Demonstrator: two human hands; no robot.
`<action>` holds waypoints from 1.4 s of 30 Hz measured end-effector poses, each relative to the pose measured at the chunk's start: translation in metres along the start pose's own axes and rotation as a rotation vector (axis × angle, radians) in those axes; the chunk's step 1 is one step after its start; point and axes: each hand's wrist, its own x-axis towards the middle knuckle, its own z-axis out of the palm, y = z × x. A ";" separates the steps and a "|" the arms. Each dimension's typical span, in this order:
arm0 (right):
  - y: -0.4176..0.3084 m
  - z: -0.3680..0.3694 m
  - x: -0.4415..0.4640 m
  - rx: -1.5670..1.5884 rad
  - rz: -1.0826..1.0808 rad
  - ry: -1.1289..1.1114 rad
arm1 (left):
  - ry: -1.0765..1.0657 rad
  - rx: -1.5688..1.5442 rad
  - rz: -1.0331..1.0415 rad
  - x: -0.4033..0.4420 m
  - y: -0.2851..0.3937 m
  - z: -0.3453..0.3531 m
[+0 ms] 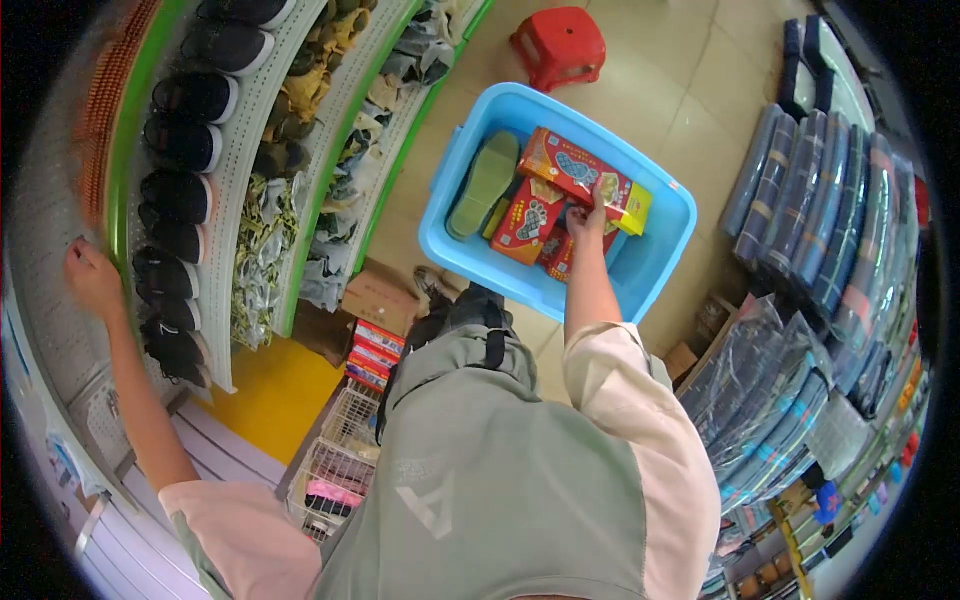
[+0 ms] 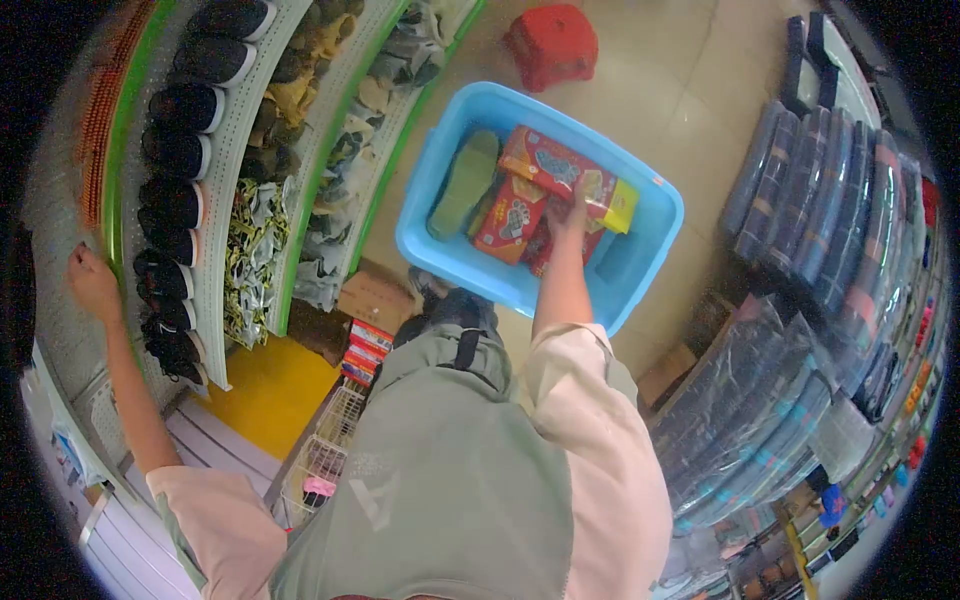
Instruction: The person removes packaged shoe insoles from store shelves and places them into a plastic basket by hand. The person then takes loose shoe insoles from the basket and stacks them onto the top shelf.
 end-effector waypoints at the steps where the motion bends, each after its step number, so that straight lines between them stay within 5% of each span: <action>1: -0.001 -0.001 -0.003 -0.008 -0.011 -0.028 | 0.005 -0.013 -0.002 -0.001 0.003 -0.001; 11: -0.011 -0.037 -0.071 -0.126 -0.058 -0.304 | 0.032 -0.119 -0.112 -0.004 0.026 -0.014; 12: -0.012 -0.051 -0.060 -0.190 -0.040 -0.207 | 0.091 -0.167 -0.055 -0.007 0.025 -0.010; 13: -0.014 -0.043 -0.083 -0.193 -0.086 -0.369 | 0.154 -0.202 0.002 -0.008 0.020 -0.008; 17: -0.022 -0.039 -0.131 -0.342 -0.115 -0.478 | 0.395 -0.332 0.130 -0.018 0.077 -0.062; 19: -0.027 -0.029 -0.162 -0.447 -0.099 -0.498 | 0.327 -0.594 0.089 -0.038 0.135 -0.095; 21: -0.020 -0.024 -0.183 -0.475 -0.083 -0.523 | 0.043 -0.984 0.025 -0.076 0.185 -0.098; 22: -0.017 -0.025 -0.187 -0.461 -0.076 -0.554 | -0.424 -1.432 -0.254 -0.099 0.225 -0.127; 23: -0.013 -0.019 -0.190 -0.447 -0.070 -0.579 | -0.463 -1.218 0.066 -0.129 0.240 -0.092; 24: -0.010 -0.006 -0.195 -0.471 -0.089 -0.584 | -0.666 -1.283 0.115 -0.151 0.269 -0.099; 27: 0.003 0.038 -0.253 -0.581 -0.211 -0.555 | -1.222 -1.508 0.190 -0.193 0.311 -0.127; 30: 0.023 0.080 -0.297 -0.511 -0.214 -0.615 | -1.434 -1.685 0.122 -0.177 0.306 -0.178; 36: 0.067 0.128 -0.344 -0.667 -0.197 -0.822 | -1.041 -1.797 -0.256 -0.194 0.260 -0.166; 38: 0.092 0.125 -0.336 -0.702 -0.210 -0.958 | -0.930 -1.691 -0.238 -0.179 0.223 -0.171; 42: 0.125 0.144 -0.381 -0.606 -0.005 -1.220 | -0.838 -1.766 -0.470 -0.157 0.148 -0.172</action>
